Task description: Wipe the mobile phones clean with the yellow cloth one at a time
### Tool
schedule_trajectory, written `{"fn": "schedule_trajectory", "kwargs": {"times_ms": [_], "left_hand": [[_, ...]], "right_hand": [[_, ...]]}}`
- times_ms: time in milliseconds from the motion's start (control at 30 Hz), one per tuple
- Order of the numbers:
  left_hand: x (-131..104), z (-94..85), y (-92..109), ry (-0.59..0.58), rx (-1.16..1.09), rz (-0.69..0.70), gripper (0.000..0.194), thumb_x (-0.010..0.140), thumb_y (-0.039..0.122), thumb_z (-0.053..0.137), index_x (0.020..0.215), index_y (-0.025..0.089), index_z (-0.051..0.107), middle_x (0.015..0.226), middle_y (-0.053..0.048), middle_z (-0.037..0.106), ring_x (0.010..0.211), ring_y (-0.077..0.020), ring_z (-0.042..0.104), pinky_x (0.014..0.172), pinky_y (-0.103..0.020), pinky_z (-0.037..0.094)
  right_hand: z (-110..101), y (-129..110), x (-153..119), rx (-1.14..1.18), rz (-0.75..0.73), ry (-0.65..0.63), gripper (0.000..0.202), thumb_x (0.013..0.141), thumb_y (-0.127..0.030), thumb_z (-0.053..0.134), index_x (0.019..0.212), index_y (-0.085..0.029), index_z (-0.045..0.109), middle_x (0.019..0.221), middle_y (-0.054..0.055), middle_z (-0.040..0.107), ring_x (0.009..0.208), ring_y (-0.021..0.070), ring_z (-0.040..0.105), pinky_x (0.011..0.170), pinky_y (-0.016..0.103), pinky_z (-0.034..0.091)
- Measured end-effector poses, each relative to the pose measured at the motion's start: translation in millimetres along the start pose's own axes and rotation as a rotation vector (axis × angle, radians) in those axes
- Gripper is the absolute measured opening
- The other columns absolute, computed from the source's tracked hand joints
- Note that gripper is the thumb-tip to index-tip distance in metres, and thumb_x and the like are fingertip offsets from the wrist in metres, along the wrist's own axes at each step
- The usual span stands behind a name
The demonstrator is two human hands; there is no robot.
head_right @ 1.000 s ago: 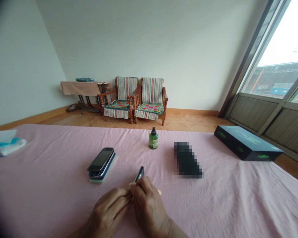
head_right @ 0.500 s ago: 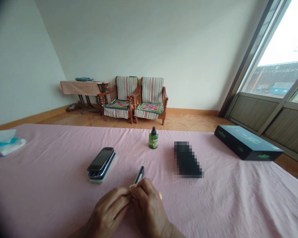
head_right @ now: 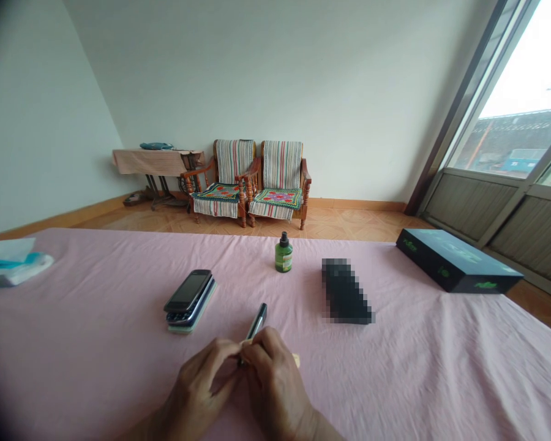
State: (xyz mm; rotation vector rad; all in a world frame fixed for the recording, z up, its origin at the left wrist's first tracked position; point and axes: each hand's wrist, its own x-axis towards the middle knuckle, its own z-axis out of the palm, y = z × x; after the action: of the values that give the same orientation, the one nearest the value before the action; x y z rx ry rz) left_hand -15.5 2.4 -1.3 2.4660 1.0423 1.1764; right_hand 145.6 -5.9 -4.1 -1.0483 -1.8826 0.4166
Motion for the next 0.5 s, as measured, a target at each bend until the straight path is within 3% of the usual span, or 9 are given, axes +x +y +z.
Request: {"fn": "schedule_trajectory", "kwargs": {"times_ms": [233, 500], "left_hand": [[2.4, 2.1, 1.0, 0.124, 0.103, 0.012, 0.028, 0.089, 0.015, 0.047, 0.117, 0.020, 0.048, 0.094, -0.005, 0.068, 0.083, -0.0184, 0.070, 0.076, -0.028, 0.058], [4.5, 2.0, 0.5, 0.091, 0.061, -0.007, 0.036, 0.083, 0.008, 0.047, 0.117, 0.021, 0.048, 0.091, -0.003, 0.067, 0.083, -0.0175, 0.069, 0.076, -0.028, 0.058]], "right_hand": [[-4.5, -2.7, -2.5, -0.001, -0.008, -0.051, 0.033, 0.085, -0.002, 0.046, 0.101, -0.025, 0.065, 0.089, 0.005, 0.056, 0.081, 0.0168, 0.057, 0.070, 0.026, 0.048], [-3.6, -4.9, -1.6, -0.022, -0.094, -0.048, 0.029, 0.087, -0.004, 0.044, 0.097, -0.022, 0.064, 0.090, 0.007, 0.058, 0.082, 0.0177, 0.059, 0.070, 0.026, 0.049]]}}
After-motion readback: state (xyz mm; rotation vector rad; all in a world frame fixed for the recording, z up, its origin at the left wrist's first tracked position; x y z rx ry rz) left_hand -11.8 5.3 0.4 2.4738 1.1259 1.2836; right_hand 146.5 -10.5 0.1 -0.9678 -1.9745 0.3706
